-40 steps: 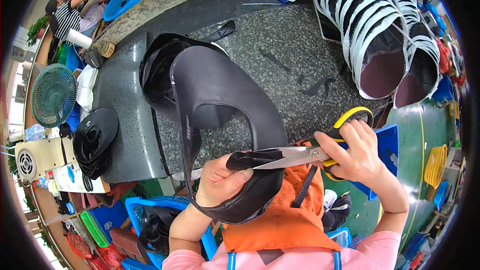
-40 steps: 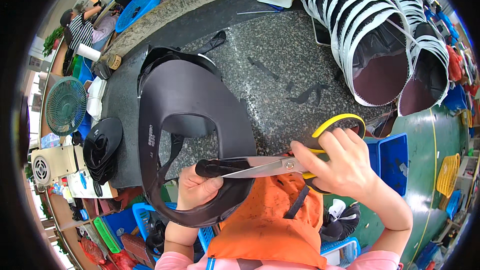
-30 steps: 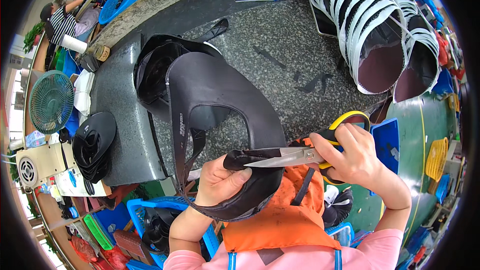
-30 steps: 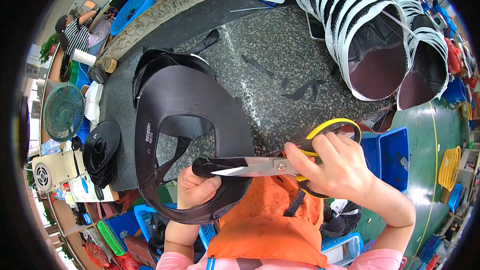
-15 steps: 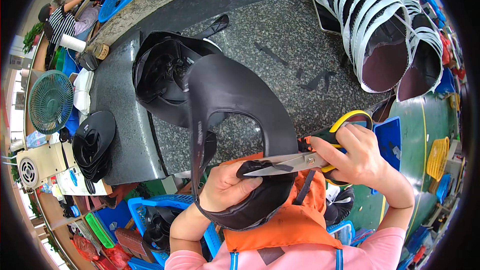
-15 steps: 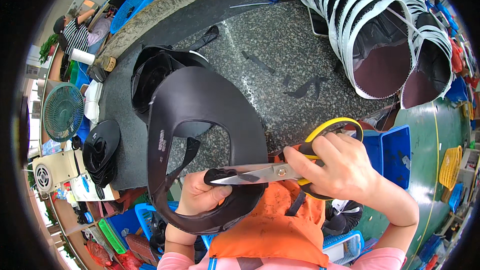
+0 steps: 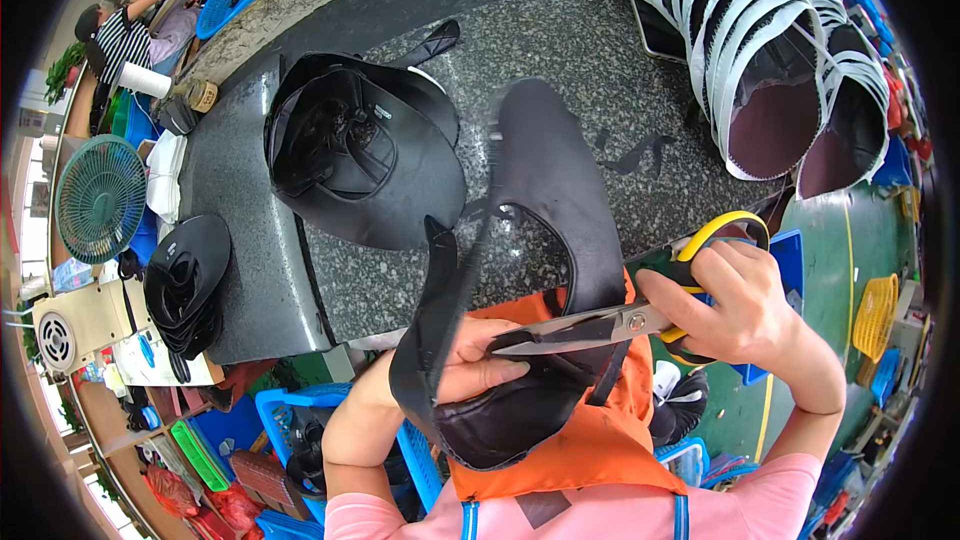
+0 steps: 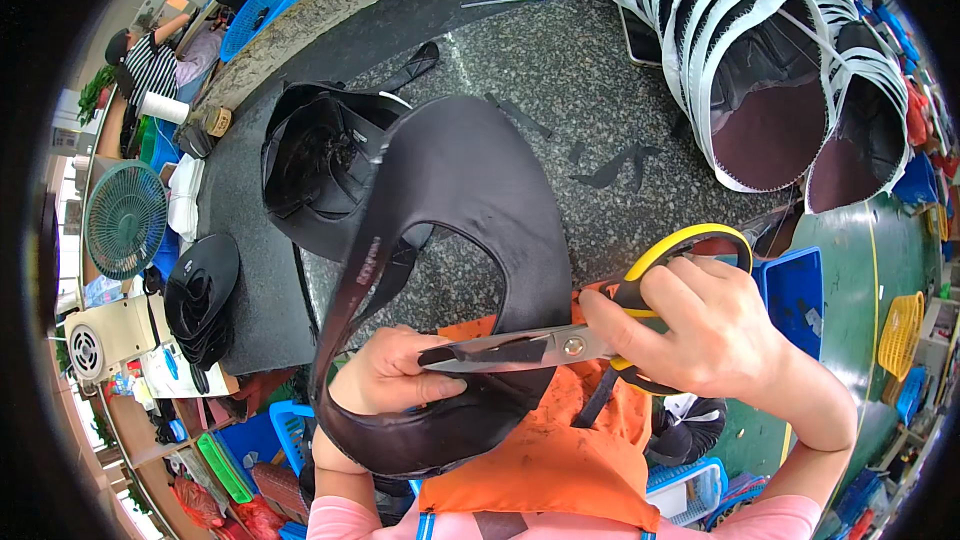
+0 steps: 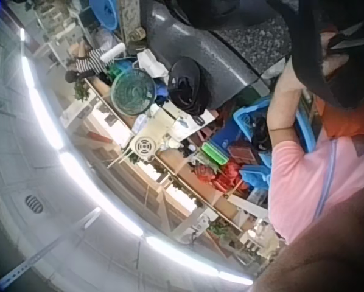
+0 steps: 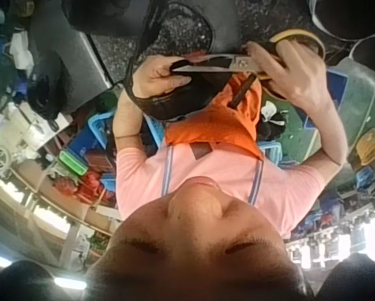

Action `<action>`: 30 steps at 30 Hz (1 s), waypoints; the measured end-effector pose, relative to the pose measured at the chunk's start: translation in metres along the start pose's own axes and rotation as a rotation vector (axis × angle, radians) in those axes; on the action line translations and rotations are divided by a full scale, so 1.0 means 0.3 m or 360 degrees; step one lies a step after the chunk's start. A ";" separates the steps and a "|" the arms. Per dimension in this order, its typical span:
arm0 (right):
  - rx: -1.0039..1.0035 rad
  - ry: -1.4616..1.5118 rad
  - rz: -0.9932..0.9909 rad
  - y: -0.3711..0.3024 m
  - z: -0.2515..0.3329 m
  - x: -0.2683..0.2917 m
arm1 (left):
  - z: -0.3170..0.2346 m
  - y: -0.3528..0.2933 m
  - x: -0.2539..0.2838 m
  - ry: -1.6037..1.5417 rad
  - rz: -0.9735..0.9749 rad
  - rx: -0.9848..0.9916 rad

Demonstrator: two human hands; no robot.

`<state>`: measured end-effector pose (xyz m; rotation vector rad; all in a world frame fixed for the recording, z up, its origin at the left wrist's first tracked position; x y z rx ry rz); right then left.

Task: The person trims excess material from black shoe parts using scissors, cutting along the edges while holding and rotating each piece.

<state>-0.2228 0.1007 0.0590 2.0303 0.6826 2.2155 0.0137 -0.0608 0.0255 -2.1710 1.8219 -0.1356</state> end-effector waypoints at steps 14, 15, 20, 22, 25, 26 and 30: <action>-0.0383 0.0200 0.0154 0.054 0.002 -0.193 | 0.162 0.015 0.133 -0.1454 -0.0692 0.0038; -0.0449 0.0209 0.0139 0.069 0.018 -0.227 | 0.169 0.008 0.080 -0.1487 -0.0886 -0.0281; -0.0500 0.0312 0.0009 0.150 0.113 -0.271 | 0.214 0.136 -0.055 -0.0045 -0.1992 -0.0844; -0.0479 0.0315 0.0013 0.166 0.112 -0.262 | 0.183 0.114 -0.005 -0.0781 -0.2076 -0.0933; -0.0498 0.0281 0.0112 0.174 0.086 -0.222 | 0.139 0.064 0.049 -0.0995 -0.1693 -0.0879; -0.0485 0.0280 0.0121 0.172 0.078 -0.208 | 0.130 0.058 0.055 -0.0979 -0.1612 -0.0842; -0.0446 0.0302 0.0095 0.174 0.065 -0.143 | 0.090 0.044 0.039 -0.1029 -0.1362 -0.0777</action>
Point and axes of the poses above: each hand's wrist, its own y-axis towards the middle knuckle, its own x-axis out of the back of the hand, z = x × y, the point moved 1 cm from there along y, towards the middle knuckle, and after that the axes turned 3 degrees about -y, right-handed, at the moved point
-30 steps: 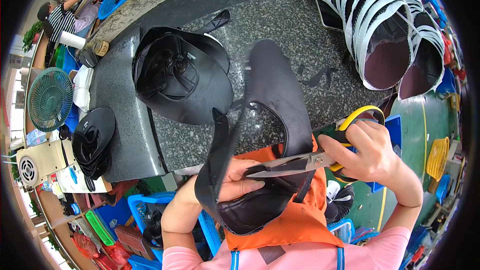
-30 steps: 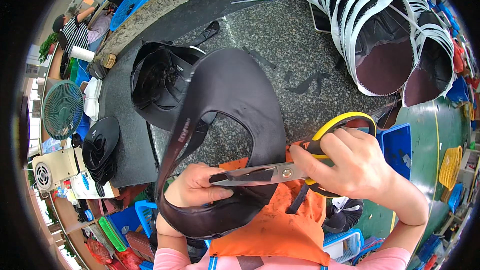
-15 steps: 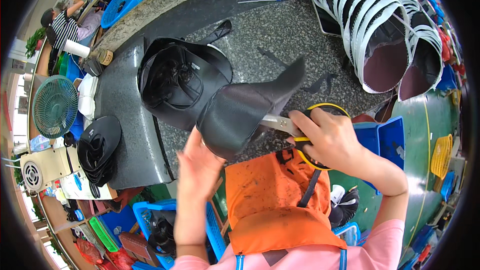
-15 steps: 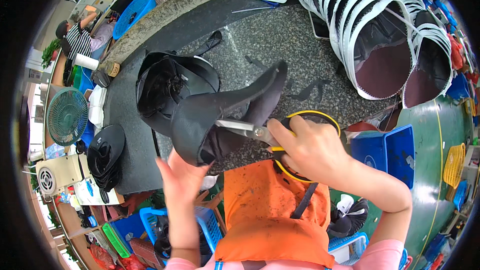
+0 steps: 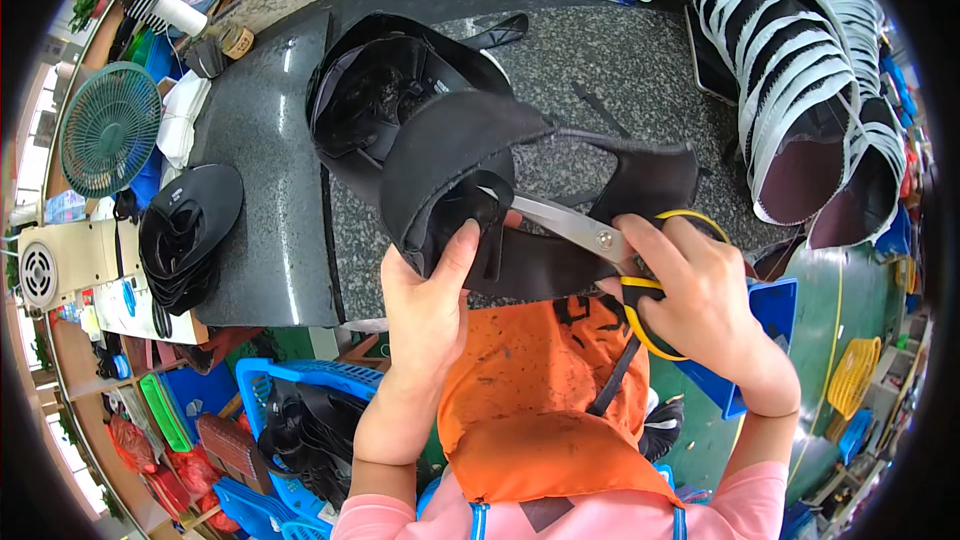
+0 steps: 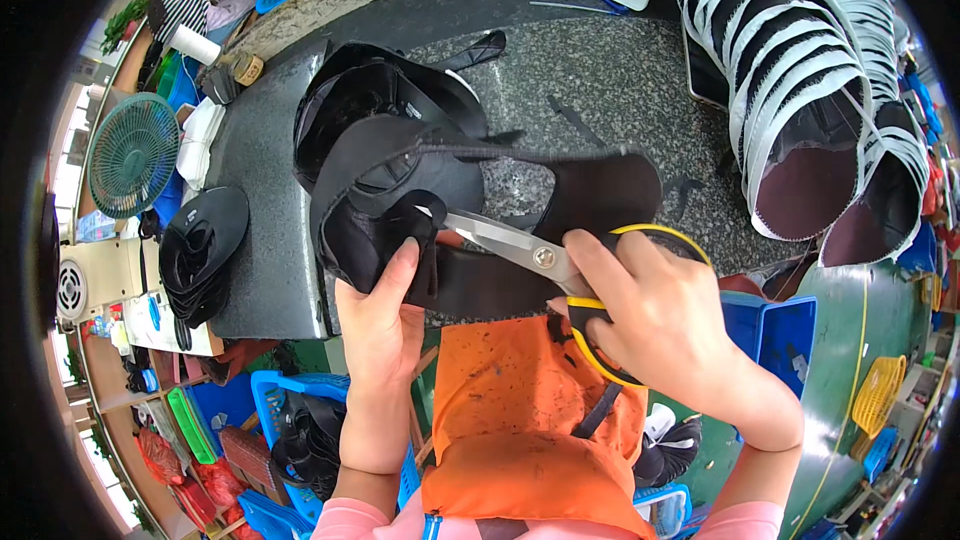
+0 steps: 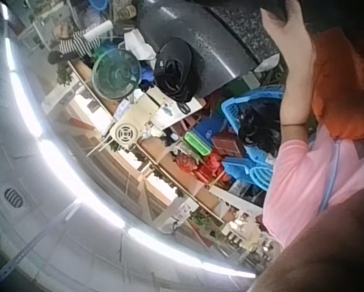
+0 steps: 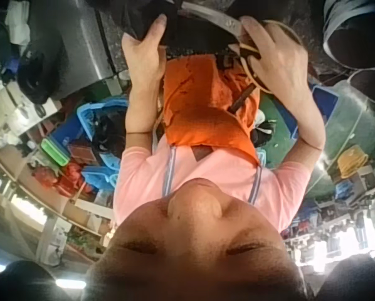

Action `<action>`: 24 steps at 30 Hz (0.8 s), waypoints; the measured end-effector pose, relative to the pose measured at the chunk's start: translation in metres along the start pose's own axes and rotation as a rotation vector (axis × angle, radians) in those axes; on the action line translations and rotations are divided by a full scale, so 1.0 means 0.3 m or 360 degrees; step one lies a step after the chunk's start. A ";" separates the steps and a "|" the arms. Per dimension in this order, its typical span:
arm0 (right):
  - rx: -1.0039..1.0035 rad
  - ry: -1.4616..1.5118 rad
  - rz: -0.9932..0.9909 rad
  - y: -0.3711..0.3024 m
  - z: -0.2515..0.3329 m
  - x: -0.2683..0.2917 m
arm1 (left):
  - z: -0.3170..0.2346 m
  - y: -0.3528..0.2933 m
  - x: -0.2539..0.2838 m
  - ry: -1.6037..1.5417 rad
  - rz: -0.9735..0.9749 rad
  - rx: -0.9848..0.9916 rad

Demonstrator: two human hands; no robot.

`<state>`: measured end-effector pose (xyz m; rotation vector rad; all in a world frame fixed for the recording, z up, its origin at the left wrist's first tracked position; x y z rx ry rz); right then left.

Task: The person trims excess material from black shoe parts using scissors, cutting along the edges while holding and rotating each piece.

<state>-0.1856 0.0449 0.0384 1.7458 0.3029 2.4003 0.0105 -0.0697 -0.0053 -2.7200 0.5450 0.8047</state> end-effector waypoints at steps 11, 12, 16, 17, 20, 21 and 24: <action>0.0366 -0.0379 0.0126 0.041 -0.042 0.140 | -0.050 -0.034 0.018 0.0353 -0.0028 -0.0013; 0.0362 -0.0374 0.0131 0.046 -0.042 0.149 | -0.057 -0.036 0.016 0.0366 -0.0018 -0.0041; 0.0391 -0.0480 0.0168 0.057 -0.040 0.179 | -0.060 -0.034 0.036 0.0381 0.0059 -0.0069; 0.0411 -0.0514 0.0155 0.060 -0.039 0.184 | -0.055 -0.034 0.056 0.0432 0.0085 0.0024; 0.0431 -0.0575 0.0090 0.082 -0.023 0.190 | -0.030 -0.047 0.078 0.0420 0.0060 0.0203; 0.0472 -0.0583 0.0082 0.085 -0.023 0.192 | -0.021 -0.053 0.083 0.0350 0.0004 0.0281; 0.0494 -0.0573 0.0044 0.086 -0.018 0.193 | -0.014 -0.070 0.094 0.0038 -0.0061 0.0204</action>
Point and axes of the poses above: each hand's wrist, its own y-axis towards the middle knuckle, its own x-axis out of the back of the hand, z = x × y, the point moved 1 cm from there along y, towards the middle knuckle, and after that the axes turned 3 degrees about -y, right-handed, at the moved point
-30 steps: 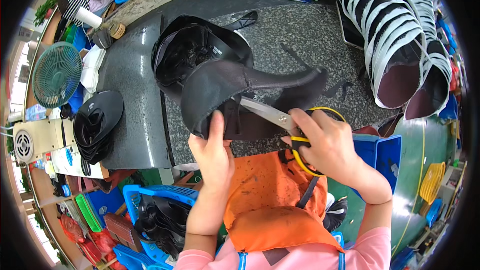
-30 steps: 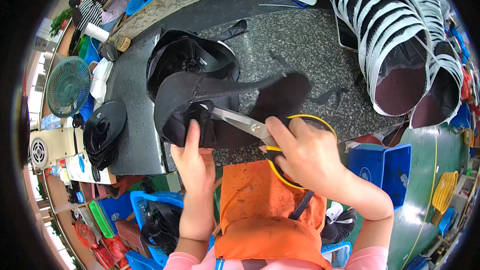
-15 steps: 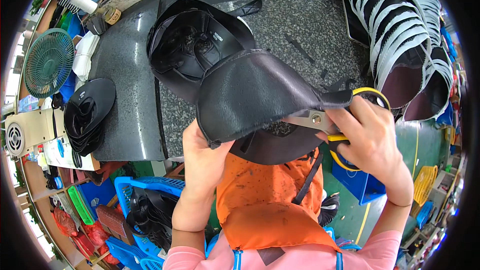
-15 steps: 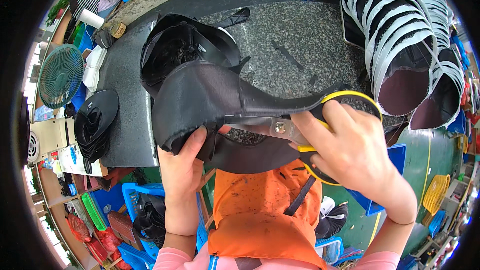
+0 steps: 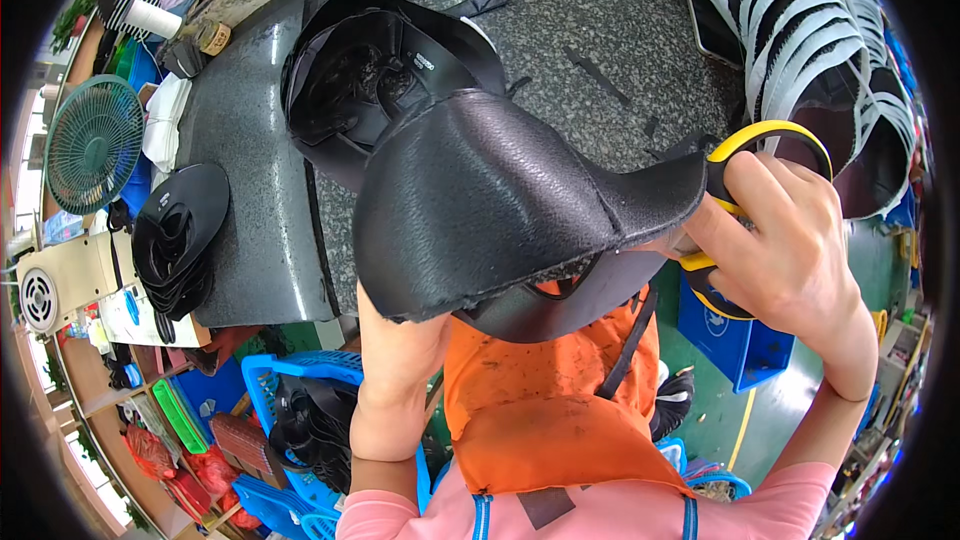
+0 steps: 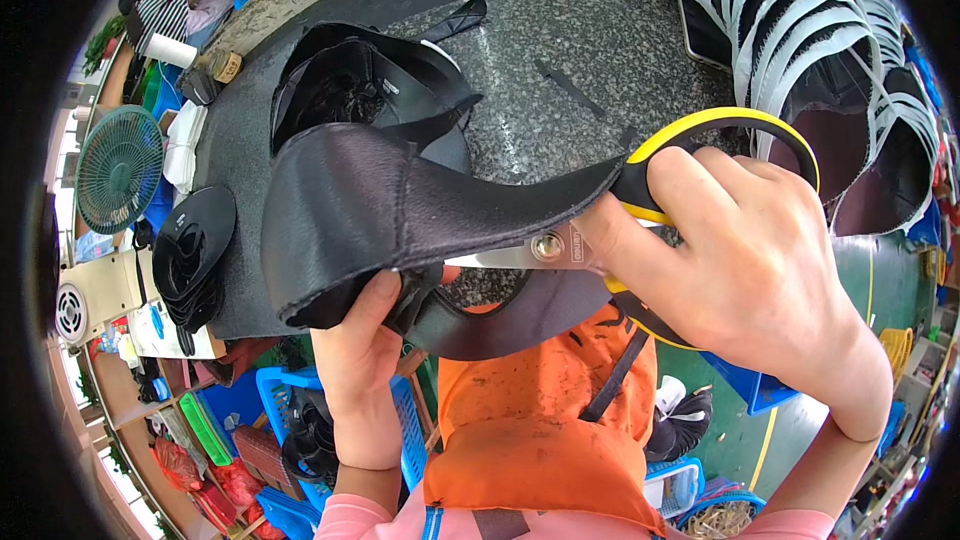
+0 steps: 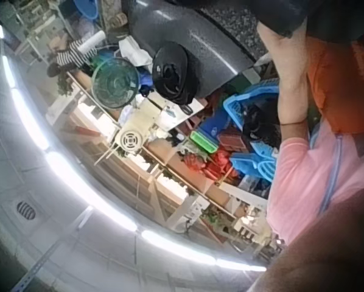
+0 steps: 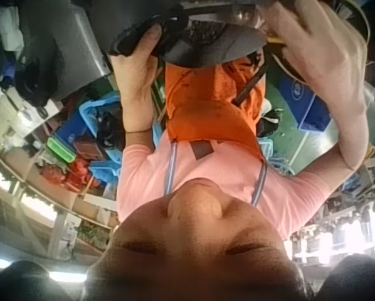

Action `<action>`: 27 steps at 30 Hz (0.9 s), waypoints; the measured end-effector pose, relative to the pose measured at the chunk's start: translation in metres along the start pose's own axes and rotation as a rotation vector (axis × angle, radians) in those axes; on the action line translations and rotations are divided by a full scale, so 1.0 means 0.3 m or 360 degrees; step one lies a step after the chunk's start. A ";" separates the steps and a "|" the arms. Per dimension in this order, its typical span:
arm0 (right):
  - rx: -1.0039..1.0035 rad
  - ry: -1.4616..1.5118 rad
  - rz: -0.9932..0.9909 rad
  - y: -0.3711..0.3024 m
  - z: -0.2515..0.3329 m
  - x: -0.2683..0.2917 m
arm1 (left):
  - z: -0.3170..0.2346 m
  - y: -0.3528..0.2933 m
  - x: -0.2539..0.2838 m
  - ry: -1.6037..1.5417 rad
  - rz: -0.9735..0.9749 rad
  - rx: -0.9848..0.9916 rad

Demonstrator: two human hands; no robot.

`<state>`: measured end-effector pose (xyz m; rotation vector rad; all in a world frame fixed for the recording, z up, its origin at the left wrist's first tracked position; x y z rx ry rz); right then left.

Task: The person trims excess material from black shoe parts using scissors, cutting along the edges while holding and rotating each piece.

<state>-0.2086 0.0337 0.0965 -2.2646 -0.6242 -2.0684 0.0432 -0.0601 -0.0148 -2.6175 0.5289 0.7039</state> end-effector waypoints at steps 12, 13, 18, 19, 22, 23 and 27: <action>0.0068 0.0086 -0.0058 -0.004 0.000 -0.027 | -0.015 -0.024 -0.057 0.0201 -0.0015 -0.0030; 0.0068 0.0096 -0.0047 -0.005 -0.001 -0.030 | -0.016 -0.025 -0.055 0.0205 -0.0016 -0.0030; 0.0033 0.0130 -0.0023 0.003 0.015 -0.047 | 0.025 -0.027 -0.014 0.0151 0.0030 -0.0055; 0.0021 0.0143 -0.0026 0.006 0.018 -0.050 | 0.035 -0.030 -0.001 0.0087 0.0018 -0.0045; -0.0022 0.0158 -0.0002 0.006 0.025 -0.043 | 0.050 -0.029 0.016 -0.0036 -0.0008 -0.0025; -0.0048 0.0155 0.0029 0.006 0.027 -0.041 | 0.056 -0.022 0.011 -0.0112 -0.0114 -0.0145; -0.0062 0.0166 0.0026 0.005 0.029 -0.055 | 0.071 -0.044 -0.058 -0.0470 -0.0349 -0.0174</action>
Point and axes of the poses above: each hand's wrist, its own y-axis towards the middle knuckle, its own x-axis out of the back of the hand, z = x × y, the point moved 1 cm from there along y, towards the middle knuckle, and after that the axes turned 3 degrees about -y, right-handed, at the moved point
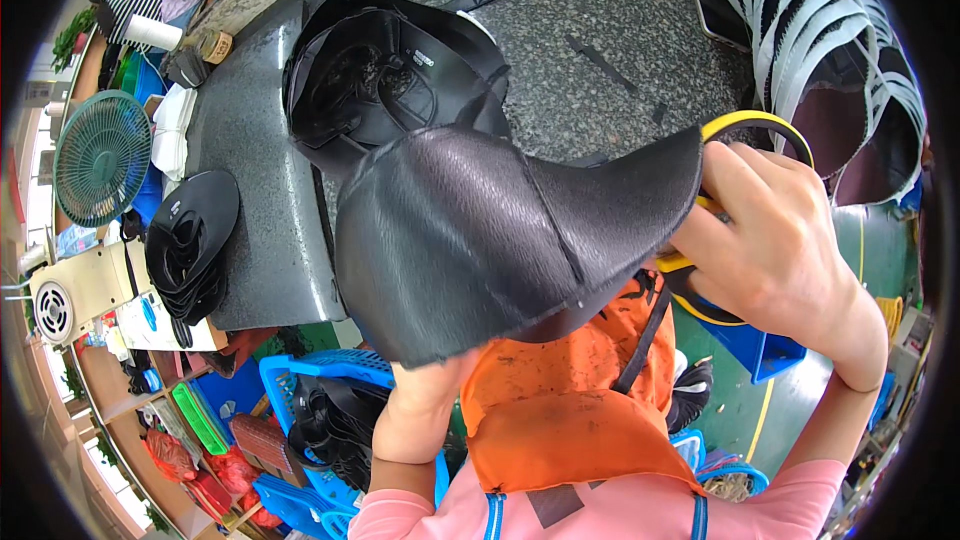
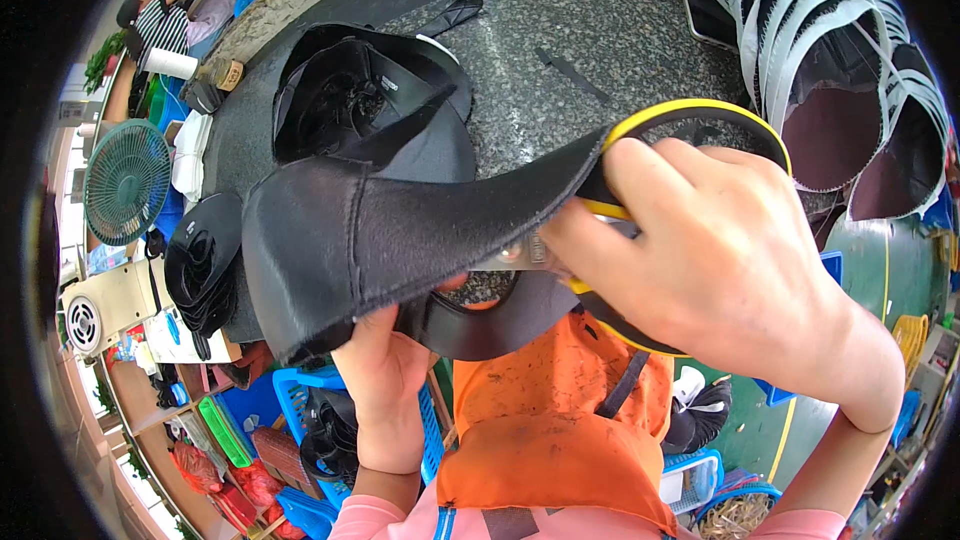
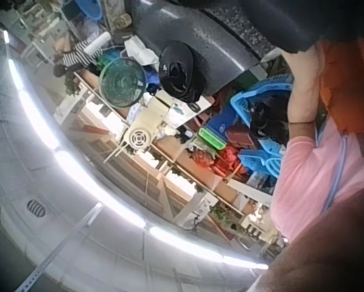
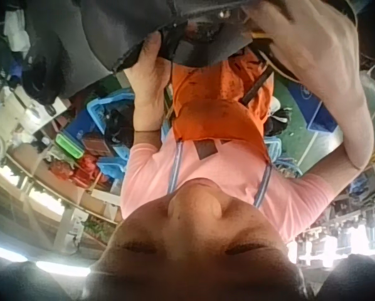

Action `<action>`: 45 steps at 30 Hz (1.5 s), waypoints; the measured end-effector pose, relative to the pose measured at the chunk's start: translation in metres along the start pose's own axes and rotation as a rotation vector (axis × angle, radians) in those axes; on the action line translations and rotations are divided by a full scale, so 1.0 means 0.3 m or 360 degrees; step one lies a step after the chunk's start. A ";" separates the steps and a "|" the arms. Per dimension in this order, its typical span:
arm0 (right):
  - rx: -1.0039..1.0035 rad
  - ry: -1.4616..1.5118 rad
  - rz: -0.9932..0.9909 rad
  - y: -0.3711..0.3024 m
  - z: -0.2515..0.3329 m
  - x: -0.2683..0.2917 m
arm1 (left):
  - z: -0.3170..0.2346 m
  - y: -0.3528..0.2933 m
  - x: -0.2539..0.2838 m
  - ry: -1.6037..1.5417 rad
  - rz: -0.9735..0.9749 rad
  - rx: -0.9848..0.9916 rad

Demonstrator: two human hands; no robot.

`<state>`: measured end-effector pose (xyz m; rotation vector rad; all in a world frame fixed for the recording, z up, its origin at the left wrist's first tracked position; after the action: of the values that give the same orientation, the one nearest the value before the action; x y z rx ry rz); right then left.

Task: The person trims excess material from black shoe parts using scissors, cutting along the edges while holding and rotating each piece.

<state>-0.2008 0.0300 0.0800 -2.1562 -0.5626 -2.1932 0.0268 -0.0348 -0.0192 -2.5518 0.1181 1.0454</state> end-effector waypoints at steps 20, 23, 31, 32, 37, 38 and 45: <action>-0.0036 0.0470 -0.0234 0.036 0.009 -0.027 | -0.118 0.054 0.026 0.0405 0.0093 -0.0337; 0.0064 0.0494 -0.0042 -0.021 0.018 -0.061 | -0.255 0.131 0.049 0.0372 0.0255 -0.0523; -0.0043 0.0607 -0.0182 0.091 0.127 -0.040 | -0.252 0.087 0.044 0.0432 0.0384 -0.0520; -0.0022 0.0527 -0.0226 0.121 0.128 -0.032 | -0.240 0.076 0.054 0.0372 0.0483 -0.0509; -0.0077 0.0408 -0.0145 0.168 0.106 0.002 | -0.218 0.056 0.018 0.0265 0.0409 -0.0360; -0.0063 0.0398 -0.0153 0.165 0.101 0.002 | -0.214 0.056 -0.004 0.0252 0.0357 -0.0400; 0.0016 0.0303 -0.0117 0.155 0.090 0.013 | -0.215 0.047 0.034 0.0543 0.0350 -0.0341</action>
<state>-0.1628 -0.0055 0.0945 -1.9216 -0.6501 -2.3927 0.0737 -0.0714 0.0113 -2.9479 0.4053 0.7165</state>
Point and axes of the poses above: each hand's wrist, its own y-axis towards the middle knuckle, its own x-axis out of the back of the hand, z = x × y, the point moved 1 cm from there along y, towards the middle knuckle, and after that the axes turned 3 degrees about -y, right-handed, at the moved point
